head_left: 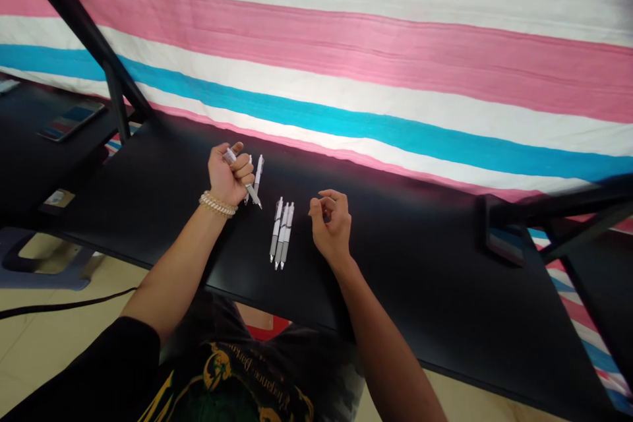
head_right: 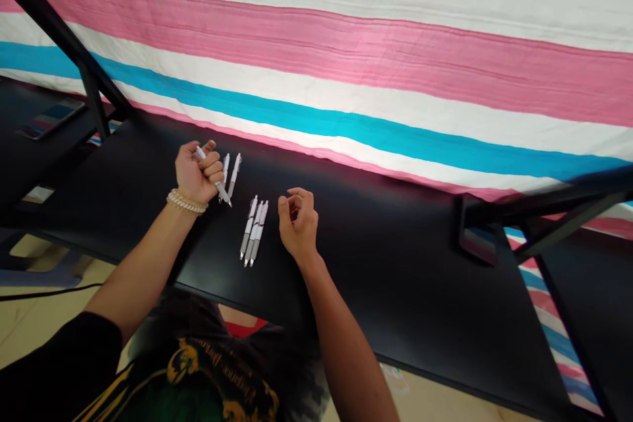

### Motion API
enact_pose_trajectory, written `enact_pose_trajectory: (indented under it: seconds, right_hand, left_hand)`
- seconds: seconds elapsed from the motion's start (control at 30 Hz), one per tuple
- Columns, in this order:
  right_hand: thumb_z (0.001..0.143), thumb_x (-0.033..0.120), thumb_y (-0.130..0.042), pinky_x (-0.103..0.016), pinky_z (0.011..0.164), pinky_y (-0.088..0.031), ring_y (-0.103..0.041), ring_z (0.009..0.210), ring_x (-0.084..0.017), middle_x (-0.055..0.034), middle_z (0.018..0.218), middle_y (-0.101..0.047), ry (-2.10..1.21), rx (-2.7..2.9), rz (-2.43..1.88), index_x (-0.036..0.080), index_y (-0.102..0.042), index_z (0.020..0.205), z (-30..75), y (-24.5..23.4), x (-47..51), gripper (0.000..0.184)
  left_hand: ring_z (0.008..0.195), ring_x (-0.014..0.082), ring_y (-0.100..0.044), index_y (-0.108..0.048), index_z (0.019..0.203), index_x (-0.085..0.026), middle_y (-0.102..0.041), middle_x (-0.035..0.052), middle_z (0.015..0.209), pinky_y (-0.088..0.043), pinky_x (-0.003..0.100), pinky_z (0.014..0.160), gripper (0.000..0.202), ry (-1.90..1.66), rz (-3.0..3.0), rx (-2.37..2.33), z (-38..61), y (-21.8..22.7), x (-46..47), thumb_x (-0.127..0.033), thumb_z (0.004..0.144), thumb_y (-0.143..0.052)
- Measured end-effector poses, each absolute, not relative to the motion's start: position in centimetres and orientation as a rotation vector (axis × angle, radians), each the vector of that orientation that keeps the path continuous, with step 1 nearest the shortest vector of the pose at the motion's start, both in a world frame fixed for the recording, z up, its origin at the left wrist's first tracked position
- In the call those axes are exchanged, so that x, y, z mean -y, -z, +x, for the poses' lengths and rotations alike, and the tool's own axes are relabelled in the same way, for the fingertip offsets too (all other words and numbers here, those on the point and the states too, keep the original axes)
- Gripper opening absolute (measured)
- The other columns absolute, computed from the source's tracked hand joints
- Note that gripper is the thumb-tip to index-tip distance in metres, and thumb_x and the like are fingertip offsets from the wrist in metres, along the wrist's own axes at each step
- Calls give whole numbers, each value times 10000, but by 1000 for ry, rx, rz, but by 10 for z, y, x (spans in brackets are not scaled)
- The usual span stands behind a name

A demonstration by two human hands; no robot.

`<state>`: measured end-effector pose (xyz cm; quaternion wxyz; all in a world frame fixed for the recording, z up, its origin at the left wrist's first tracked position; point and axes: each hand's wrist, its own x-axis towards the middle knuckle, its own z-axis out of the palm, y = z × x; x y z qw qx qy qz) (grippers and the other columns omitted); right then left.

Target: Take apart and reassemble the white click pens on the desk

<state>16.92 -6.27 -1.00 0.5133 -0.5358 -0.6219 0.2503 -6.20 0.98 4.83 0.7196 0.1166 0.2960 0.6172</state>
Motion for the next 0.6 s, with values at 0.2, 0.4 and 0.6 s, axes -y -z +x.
enact_pose_trajectory:
  seconds: [0.2,0.4,0.6]
  right_hand:
    - [916,387,-625,-234,517,-403,-493,482,-102,69,600,-583,-872,1658,-1293,214,-519,1092,176,-3,64,269]
    - [894,415,-659,-192,432,-367,-498,407,-88,53,585,-655,-1662,1964,-1100,206,-611,1103,194,-22,69,300]
    - [873,334,-682,-189,450,-299,-431,421,-72,71,482,-521,-1316,2164,-1121,197,-695,791,186,-13,71,160]
  left_hand:
    - [336,59,-188,-573,742,-197,-238,-83,448,-131,214,350,306,-1521,264,-761,-97,-57,-16,-406,927,-449]
    - [352,63,-184,-507,781,-210,-268,-82,463,-124,219,389,337,-1525,312,-843,-105,-53,-23,-493,942,-420]
    - [439,96,-478,-492,911,-251,-556,-28,607,-288,206,429,354,-1553,420,-1130,-89,-31,-33,-593,874,-576]
